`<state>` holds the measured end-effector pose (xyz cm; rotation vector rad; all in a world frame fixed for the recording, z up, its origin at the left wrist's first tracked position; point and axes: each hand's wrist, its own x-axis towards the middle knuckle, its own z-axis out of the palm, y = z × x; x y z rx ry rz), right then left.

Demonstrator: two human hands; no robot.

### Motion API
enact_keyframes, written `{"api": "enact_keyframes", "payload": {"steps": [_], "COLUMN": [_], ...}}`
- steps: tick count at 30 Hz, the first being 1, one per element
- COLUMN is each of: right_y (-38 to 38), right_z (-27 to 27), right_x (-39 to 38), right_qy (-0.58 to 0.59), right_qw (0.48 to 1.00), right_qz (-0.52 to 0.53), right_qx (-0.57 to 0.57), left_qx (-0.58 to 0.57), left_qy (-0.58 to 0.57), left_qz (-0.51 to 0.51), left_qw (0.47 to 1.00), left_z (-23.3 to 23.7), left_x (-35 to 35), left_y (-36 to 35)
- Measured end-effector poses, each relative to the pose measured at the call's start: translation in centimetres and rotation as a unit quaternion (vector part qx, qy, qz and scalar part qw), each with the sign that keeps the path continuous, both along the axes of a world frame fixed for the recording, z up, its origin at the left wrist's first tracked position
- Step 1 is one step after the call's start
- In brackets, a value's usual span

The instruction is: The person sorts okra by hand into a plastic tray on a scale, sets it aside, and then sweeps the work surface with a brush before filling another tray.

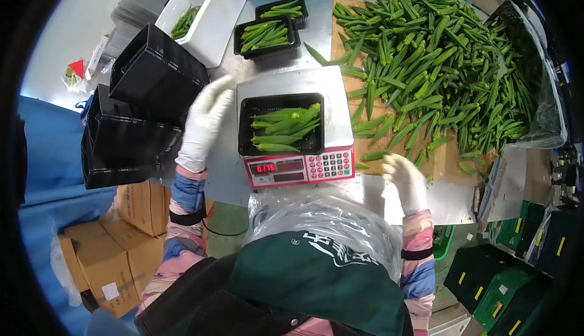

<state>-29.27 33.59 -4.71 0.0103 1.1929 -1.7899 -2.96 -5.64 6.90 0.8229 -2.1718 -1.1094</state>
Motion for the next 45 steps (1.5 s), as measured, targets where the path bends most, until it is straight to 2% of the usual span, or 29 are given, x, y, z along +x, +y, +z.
{"api": "enact_keyframes", "payload": {"steps": [1, 2, 4, 7, 10, 12, 14, 15, 16, 18, 20, 21, 22, 24, 25, 26, 27, 28, 31, 36, 42, 43, 45], "right_y": [2.0, 4.2, 11.4, 13.7, 13.8, 13.6, 13.9, 13.9, 14.0, 12.5, 7.3, 5.0, 2.4, -3.0, -5.3, -7.2, -8.9, -10.3, -12.2, -11.8, -12.7, -12.8, -13.2], "right_z": [-1.1, -2.2, -10.8, -13.2, -15.5, -15.6, -15.9, -16.2, -16.5, -15.1, -9.1, -7.3, -5.3, 0.2, 1.0, 2.0, 2.4, 2.4, 3.8, 2.4, 4.1, 4.6, 4.3], "right_x": [-0.4, -0.7, -2.8, -1.0, 0.6, 0.4, -0.7, -1.3, -1.6, -1.1, 0.8, 1.4, 2.1, 3.7, 3.9, 4.2, 4.3, 4.3, 4.8, 4.3, 4.3, 4.3, 5.1], "right_qy": [0.116, 0.227, 0.404, 0.438, 0.476, 0.443, 0.395, 0.341, 0.357, 0.387, 0.44, 0.457, 0.483, 0.607, 0.626, 0.625, 0.668, 0.684, 0.732, 0.741, 0.762, 0.766, 0.769], "right_qw": [0.981, 0.925, 0.828, 0.722, 0.678, 0.712, 0.743, 0.776, 0.765, 0.742, 0.773, 0.807, 0.806, 0.752, 0.755, 0.763, 0.726, 0.716, 0.656, 0.646, 0.571, 0.56, 0.575], "right_qz": [-0.054, -0.103, -0.147, -0.105, -0.131, -0.147, -0.152, -0.168, -0.169, -0.168, -0.198, -0.197, -0.175, -0.118, -0.105, -0.068, -0.047, -0.051, -0.019, 0.029, 0.088, 0.107, 0.129], "right_qx": [0.146, 0.285, 0.359, 0.526, 0.544, 0.524, 0.518, 0.503, 0.508, 0.521, 0.412, 0.317, 0.295, 0.228, 0.164, 0.149, 0.155, 0.13, 0.183, 0.181, 0.293, 0.297, 0.247], "left_qx": [0.03, 0.059, 0.113, 0.103, 0.116, 0.119, 0.208, 0.177, 0.138, 0.174, 0.214, 0.185, 0.187, 0.191, 0.186, 0.168, 0.15, 0.132, 0.201, 0.3, 0.268, 0.27, 0.275], "left_qy": [0.03, 0.059, 0.109, 0.092, 0.07, 0.03, 0.058, 0.088, 0.055, 0.079, 0.098, 0.077, 0.077, 0.076, 0.076, 0.064, 0.052, 0.04, 0.08, 0.105, 0.121, 0.122, 0.123], "left_qz": [0.031, 0.063, 0.106, 0.141, 0.126, 0.117, 0.066, 0.068, 0.067, 0.052, 0.045, 0.042, 0.038, 0.031, 0.024, 0.016, 0.01, 0.006, -0.003, 0.011, 0.019, 0.024, 0.035], "left_qw": [0.999, 0.995, 0.982, 0.98, 0.983, 0.985, 0.974, 0.978, 0.987, 0.98, 0.971, 0.979, 0.979, 0.978, 0.979, 0.984, 0.987, 0.99, 0.976, 0.948, 0.956, 0.955, 0.953], "left_z": [-0.6, -1.3, -2.4, -3.7, -6.2, -7.3, -8.4, -10.0, -11.3, -10.9, -10.5, -10.9, -10.8, -10.2, -10.0, -9.8, -9.6, -9.4, -9.4, -8.0, -8.7, -8.8, -9.0], "left_x": [1.3, 2.6, 4.6, 5.6, 4.8, 3.2, 1.8, 0.9, 0.7, 0.0, -0.9, -1.0, -1.3, -1.9, -2.2, -2.3, -2.3, -2.2, -1.8, -1.5, -1.7, -1.7, -1.7], "left_y": [-0.8, -1.3, -1.8, -0.9, 0.0, 1.4, 3.4, 4.1, 4.5, 6.6, 8.4, 8.8, 9.2, 10.0, 10.3, 10.5, 10.5, 10.6, 10.8, 11.0, 11.1, 11.2, 11.5]}}
